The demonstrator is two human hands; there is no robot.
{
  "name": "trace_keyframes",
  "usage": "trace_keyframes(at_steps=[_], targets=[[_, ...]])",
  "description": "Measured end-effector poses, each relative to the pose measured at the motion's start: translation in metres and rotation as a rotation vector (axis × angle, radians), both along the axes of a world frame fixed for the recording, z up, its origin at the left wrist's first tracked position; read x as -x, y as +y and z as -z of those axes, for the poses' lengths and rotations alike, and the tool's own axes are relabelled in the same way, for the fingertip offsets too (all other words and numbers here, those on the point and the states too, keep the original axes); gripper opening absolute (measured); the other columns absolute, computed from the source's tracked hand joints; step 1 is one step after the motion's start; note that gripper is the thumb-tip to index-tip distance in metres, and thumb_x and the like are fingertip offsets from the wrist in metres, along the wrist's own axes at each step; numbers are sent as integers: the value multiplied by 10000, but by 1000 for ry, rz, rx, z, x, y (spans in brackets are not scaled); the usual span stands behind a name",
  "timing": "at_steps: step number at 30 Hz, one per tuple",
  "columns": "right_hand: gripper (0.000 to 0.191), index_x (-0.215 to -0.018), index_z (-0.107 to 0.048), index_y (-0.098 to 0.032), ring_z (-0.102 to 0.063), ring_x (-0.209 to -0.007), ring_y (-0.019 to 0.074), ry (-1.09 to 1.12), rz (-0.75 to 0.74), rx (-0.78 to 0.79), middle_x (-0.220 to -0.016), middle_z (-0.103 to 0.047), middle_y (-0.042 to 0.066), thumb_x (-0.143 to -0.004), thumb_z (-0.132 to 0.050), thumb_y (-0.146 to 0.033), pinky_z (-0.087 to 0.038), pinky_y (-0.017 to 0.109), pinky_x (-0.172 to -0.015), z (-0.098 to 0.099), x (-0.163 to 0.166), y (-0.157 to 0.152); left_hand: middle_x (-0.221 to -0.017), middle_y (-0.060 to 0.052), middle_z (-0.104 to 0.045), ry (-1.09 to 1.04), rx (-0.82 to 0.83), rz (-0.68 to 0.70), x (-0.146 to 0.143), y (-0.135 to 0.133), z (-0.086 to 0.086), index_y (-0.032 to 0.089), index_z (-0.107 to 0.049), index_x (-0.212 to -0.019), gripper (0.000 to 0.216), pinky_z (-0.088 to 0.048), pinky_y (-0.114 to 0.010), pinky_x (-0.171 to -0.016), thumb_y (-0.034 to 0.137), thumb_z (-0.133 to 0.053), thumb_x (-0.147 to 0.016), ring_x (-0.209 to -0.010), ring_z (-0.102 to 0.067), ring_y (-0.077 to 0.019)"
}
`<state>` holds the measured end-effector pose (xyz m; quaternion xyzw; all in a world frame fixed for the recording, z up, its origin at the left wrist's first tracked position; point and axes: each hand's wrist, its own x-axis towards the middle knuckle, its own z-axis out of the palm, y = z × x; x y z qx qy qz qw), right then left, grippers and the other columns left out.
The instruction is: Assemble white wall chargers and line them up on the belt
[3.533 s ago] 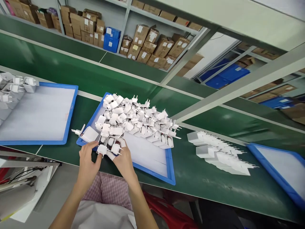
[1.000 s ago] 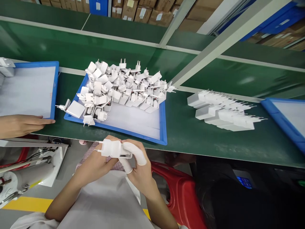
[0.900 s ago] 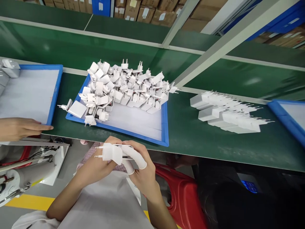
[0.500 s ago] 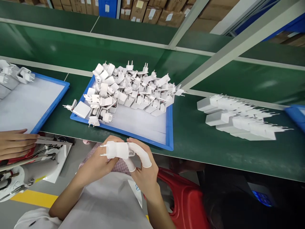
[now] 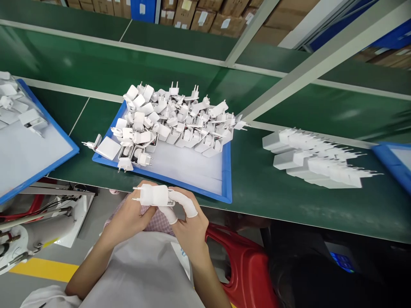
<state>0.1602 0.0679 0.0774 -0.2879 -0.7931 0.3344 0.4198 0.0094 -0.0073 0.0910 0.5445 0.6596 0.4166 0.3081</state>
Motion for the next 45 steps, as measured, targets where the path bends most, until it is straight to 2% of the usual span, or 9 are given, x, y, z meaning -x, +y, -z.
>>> trace_keyframes(at_steps=[4,9,12,15,22,29,36,41,45], targets=[[290,-1177,-582,-297,-708,-1008,208,32,-97,107,-1133,-680,62,-920,-672,-198,-626,351,-837,7,-1,1,-1055,-73,-688,-61,101,-19,3,-5,4,220,-593,-1157,239,-551,-373,-862,202,-546,-923,-979,-660,-249],[572,-1413,-430,-323,-645,-1187,270,111,-188,78,-1425,-540,137,-914,-706,-368,-583,457,-961,-14,-8,20,-1013,-70,-667,-71,133,90,3,-10,8,212,-590,-1043,127,-525,-352,-804,289,-557,-947,-920,-640,-247],[326,-1236,-600,-302,-688,-1053,229,-130,-391,-24,-1218,-672,81,-927,-694,-258,-594,351,-860,-39,-8,37,-992,-41,-622,-65,138,127,3,-11,6,218,-551,-1028,97,-493,-320,-760,266,-539,-945,-870,-597,-221],[160,-1093,-658,-264,-698,-824,156,-206,-515,34,-1015,-701,34,-948,-652,-196,-572,248,-708,-50,-9,43,-992,-18,-593,-120,130,139,7,-15,1,228,-534,-1086,147,-464,-294,-760,271,-553,-946,-857,-572,-201],[317,-1158,-653,-296,-715,-860,167,-27,-382,196,-1046,-722,21,-880,-738,-169,-593,252,-745,-39,-16,24,-958,-12,-551,-158,53,177,11,-21,-4,228,-540,-1157,225,-399,-259,-691,353,-584,-974,-781,-523,-175],[361,-1218,-610,-298,-715,-923,236,197,-147,238,-1103,-716,73,-894,-731,-399,-617,396,-793,-26,-13,12,-1062,-17,-562,-330,-43,159,5,-20,7,261,-518,-1223,261,-444,-272,-830,362,-585,-992,-922,-553,-193],[596,-1360,-545,-275,-628,-1074,275,-155,-43,10,-1243,-615,109,-823,-801,-239,-565,415,-877,-27,-21,-10,-1056,-36,-551,-392,-67,41,-5,-21,15,271,-494,-1268,300,-465,-279,-797,369,-581,-998,-919,-549,-198],[460,-1299,-525,-306,-636,-932,226,-126,-127,16,-1090,-633,55,-892,-700,-182,-567,363,-784,-31,-14,-3,-987,-13,-522,-282,-110,68,-4,-19,8,256,-501,-1176,205,-457,-265,-729,323,-577,-998,-816,-529,-167],[455,-1311,-497,-314,-625,-907,197,-84,-172,82,-1137,-580,55,-911,-637,-148,-573,331,-761,-24,-9,-7,-972,-6,-516,-249,-120,52,-4,-21,6,257,-486,-1154,194,-448,-254,-715,309,-585,-995,-812,-522,-163]])
